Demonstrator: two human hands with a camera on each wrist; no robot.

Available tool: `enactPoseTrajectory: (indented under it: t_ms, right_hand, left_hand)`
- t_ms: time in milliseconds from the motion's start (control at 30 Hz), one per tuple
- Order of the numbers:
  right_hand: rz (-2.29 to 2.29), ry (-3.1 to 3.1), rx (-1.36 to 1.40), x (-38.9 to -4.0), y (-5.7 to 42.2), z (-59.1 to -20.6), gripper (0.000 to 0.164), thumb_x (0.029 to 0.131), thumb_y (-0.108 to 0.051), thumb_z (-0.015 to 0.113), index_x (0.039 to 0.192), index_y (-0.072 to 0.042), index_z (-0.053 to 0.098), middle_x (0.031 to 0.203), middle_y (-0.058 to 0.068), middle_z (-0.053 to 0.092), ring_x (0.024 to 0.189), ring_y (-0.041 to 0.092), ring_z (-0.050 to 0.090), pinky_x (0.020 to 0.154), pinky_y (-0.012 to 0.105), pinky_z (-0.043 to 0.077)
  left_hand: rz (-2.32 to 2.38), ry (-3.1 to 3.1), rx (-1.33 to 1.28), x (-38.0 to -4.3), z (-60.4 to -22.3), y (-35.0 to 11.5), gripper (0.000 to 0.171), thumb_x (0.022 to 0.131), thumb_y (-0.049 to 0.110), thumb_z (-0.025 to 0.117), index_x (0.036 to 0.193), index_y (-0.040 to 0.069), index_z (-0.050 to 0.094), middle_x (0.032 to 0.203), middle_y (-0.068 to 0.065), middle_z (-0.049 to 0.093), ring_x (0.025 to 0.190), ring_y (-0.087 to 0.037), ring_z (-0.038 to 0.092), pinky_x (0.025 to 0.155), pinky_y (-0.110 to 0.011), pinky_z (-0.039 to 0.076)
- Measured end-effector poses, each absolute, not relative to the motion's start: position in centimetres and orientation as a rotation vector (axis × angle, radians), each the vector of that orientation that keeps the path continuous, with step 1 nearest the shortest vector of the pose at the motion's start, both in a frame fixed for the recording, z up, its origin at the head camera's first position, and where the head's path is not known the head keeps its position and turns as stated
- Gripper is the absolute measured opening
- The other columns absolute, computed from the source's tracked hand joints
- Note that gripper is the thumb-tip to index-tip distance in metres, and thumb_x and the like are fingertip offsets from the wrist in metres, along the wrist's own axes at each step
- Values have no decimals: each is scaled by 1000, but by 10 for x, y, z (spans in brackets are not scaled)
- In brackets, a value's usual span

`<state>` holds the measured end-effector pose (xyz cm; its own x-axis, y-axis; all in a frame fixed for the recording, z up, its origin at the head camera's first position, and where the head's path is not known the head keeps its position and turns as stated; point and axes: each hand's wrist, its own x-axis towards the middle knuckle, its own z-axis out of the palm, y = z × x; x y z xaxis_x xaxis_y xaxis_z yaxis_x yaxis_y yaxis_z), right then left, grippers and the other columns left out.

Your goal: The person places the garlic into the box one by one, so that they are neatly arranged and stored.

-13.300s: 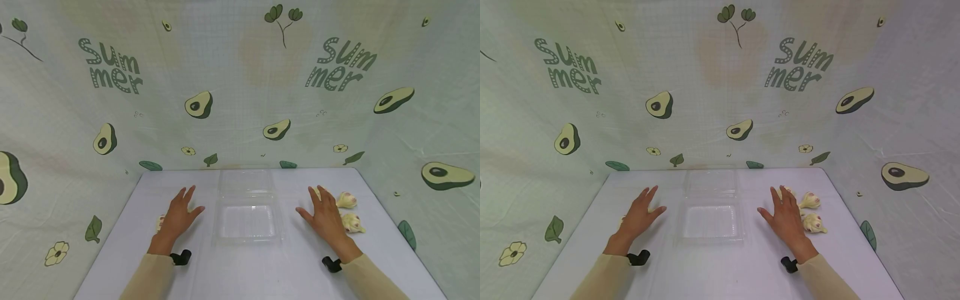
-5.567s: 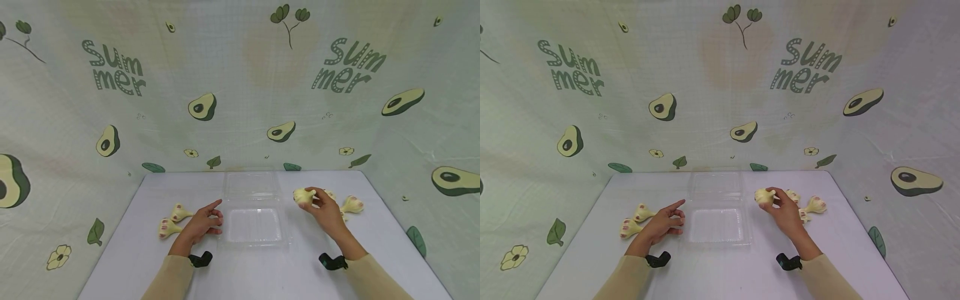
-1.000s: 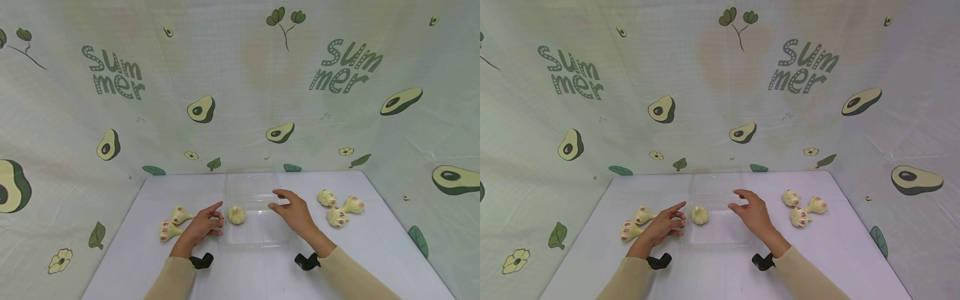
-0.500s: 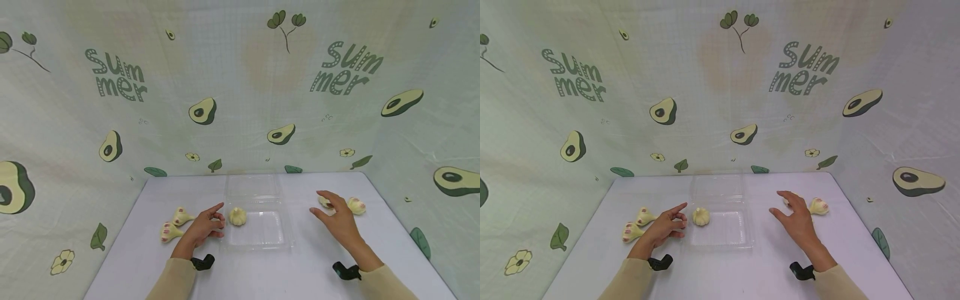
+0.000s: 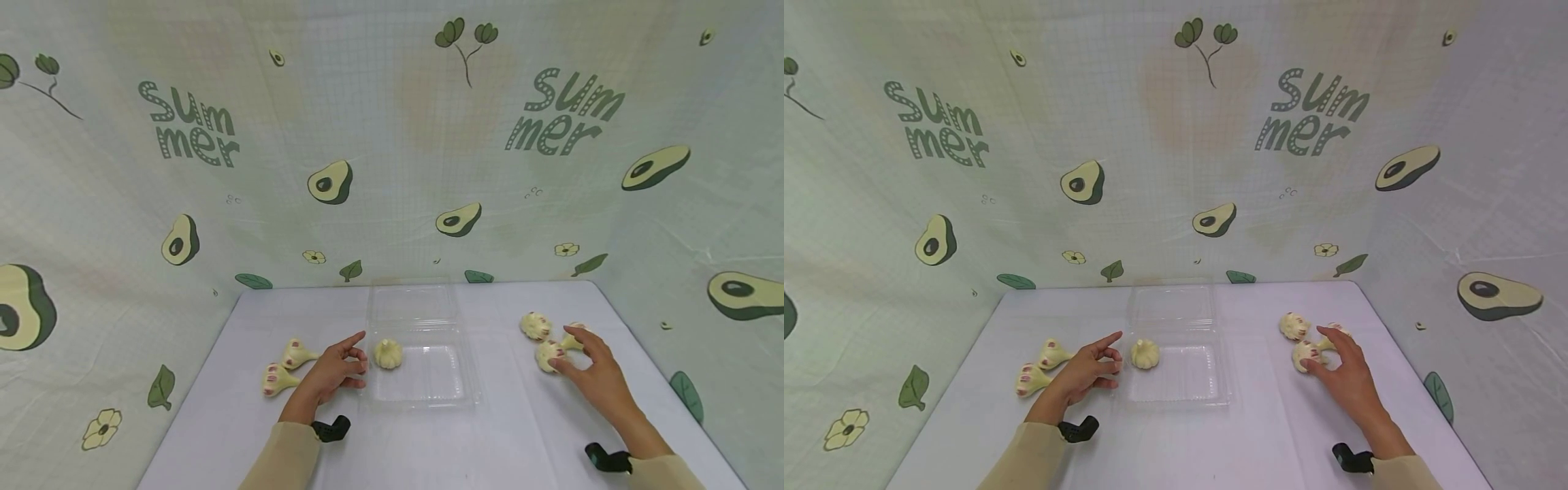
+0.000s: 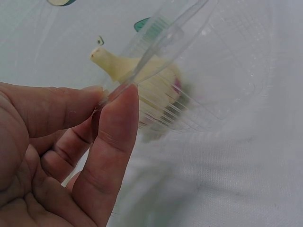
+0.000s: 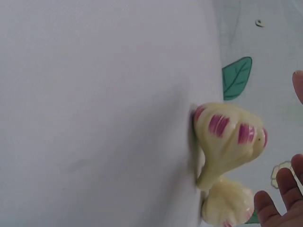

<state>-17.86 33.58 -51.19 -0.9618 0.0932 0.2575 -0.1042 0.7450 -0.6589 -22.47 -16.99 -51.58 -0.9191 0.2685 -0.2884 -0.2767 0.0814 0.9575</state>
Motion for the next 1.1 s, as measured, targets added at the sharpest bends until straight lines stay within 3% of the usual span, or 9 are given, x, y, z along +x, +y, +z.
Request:
enactPoseTrajectory:
  t_ms: [67,200,533,833,967,1100]
  right_hand:
    - [1042,-2666,39,-179,339,-517,74,91,-19,85,153,-3,48,157,29,41,139,50,41,111,51,44]
    - [1074,-2673,80,-182,344,-527,75,91,-16,85,153,-2,47,153,29,44,132,46,45,104,37,40]
    - [1099,-2744,94,-189,350,-541,78,88,-12,85,153,2,44,150,35,43,133,54,43,102,68,40]
    - [1075,-2755,142,-192,351,-548,75,87,-8,85,151,3,47,149,38,43,135,64,35,101,78,34]
    - [1070,-2746,129,-193,350,-550,75,88,-10,85,151,4,46,144,38,47,131,60,40,100,73,36]
    - [1029,-2711,121,-194,349,-551,73,85,-11,87,146,5,50,130,31,58,119,45,51,93,52,41]
  left_hand:
    - [1891,1979,-10,-225,-516,-170,78,99,-6,66,167,13,33,113,-10,55,84,-16,61,66,-30,62]
    - [1887,1983,-12,-225,-516,-171,78,99,-5,66,167,14,33,113,-9,55,84,-16,60,66,-30,62]
    - [1886,1975,-8,-226,-518,-171,79,98,-6,66,167,13,33,113,-9,55,85,-16,60,67,-30,62]
    - [1888,1972,-19,-225,-517,-170,80,98,-6,67,167,13,33,112,-9,55,85,-16,61,66,-30,63]
    - [1888,1971,-26,-225,-517,-170,80,97,-6,68,167,13,34,112,-10,55,84,-16,61,66,-30,63]
    - [1889,1971,-24,-225,-518,-170,80,97,-6,68,167,13,34,112,-10,56,84,-17,61,66,-31,62]
